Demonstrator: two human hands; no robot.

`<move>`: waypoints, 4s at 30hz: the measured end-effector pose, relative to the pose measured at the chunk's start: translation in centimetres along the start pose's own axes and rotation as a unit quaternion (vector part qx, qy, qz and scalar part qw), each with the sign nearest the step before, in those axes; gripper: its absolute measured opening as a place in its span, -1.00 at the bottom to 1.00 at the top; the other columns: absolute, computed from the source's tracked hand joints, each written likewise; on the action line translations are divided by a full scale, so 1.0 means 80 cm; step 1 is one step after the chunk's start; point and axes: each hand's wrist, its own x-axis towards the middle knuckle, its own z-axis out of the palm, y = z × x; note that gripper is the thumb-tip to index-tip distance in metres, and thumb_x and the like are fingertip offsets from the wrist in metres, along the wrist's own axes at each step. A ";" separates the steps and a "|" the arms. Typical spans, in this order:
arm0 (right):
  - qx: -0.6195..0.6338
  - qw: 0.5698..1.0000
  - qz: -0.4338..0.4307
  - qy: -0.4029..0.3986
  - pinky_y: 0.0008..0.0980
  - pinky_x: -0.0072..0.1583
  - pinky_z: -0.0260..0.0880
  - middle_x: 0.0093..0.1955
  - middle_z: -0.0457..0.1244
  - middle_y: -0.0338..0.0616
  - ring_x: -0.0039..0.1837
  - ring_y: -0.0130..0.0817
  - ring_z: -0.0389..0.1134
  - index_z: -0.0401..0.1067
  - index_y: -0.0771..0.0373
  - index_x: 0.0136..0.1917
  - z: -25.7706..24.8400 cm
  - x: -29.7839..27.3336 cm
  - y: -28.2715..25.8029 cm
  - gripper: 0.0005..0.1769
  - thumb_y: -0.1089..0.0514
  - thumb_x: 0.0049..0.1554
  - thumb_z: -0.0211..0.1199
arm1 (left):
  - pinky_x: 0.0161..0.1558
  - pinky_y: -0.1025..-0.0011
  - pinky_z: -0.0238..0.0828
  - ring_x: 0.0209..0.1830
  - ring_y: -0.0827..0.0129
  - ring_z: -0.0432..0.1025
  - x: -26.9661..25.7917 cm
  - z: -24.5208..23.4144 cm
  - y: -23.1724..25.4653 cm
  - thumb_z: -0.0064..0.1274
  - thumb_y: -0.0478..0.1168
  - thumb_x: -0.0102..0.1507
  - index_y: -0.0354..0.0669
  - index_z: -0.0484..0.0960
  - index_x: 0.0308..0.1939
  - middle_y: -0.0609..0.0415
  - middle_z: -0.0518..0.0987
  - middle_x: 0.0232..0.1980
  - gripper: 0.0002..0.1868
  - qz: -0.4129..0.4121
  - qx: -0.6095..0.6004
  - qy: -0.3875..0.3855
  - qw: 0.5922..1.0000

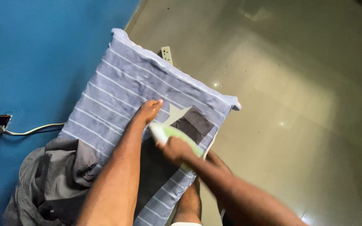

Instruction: Ironing a grey long-sleeved shirt on an ironing board using a steam iron and a water container.

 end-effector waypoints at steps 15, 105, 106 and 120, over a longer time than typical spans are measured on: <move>0.115 0.964 0.163 0.178 0.15 0.15 0.38 0.03 0.36 0.34 0.13 0.29 0.40 0.46 0.37 0.06 -0.043 -0.067 0.024 -0.28 -0.38 0.19 0.04 | 0.13 0.08 0.36 0.10 -0.06 0.43 -0.094 0.104 0.212 0.24 -0.21 0.08 -0.06 0.69 -0.15 -0.06 0.59 0.00 -0.74 0.231 0.305 0.034 0.923; 0.068 0.984 0.090 0.138 0.10 0.05 0.38 -0.13 0.39 0.32 -0.01 0.23 0.45 0.42 0.38 0.01 -0.027 -0.106 0.118 -0.27 -0.39 0.19 -0.04 | -0.07 0.24 0.54 -0.18 0.16 0.62 -0.106 0.059 0.164 0.13 -0.14 0.15 -0.19 0.67 -0.18 -0.04 0.71 -0.22 -0.76 0.139 0.107 0.083 0.981; 0.069 0.984 0.091 0.136 0.10 0.05 0.38 -0.13 0.39 0.32 -0.01 0.23 0.45 0.42 0.38 0.01 -0.024 -0.099 0.127 -0.27 -0.39 0.19 -0.04 | -0.07 0.24 0.54 -0.18 0.16 0.62 -0.106 0.060 0.169 0.13 -0.14 0.15 -0.19 0.67 -0.18 -0.04 0.71 -0.22 -0.76 0.138 0.108 0.081 0.981; 0.336 0.919 -0.066 -0.198 -0.15 -0.37 0.38 -0.45 0.31 0.02 -0.46 -0.18 0.36 0.49 0.43 -0.30 0.044 -0.001 0.017 -0.55 0.01 0.20 0.10 | -0.05 0.15 0.49 -0.11 0.05 0.54 -0.101 0.063 0.262 0.00 -0.38 0.15 -0.23 0.58 -0.16 -0.07 0.63 -0.17 -0.81 0.328 0.104 0.191 0.919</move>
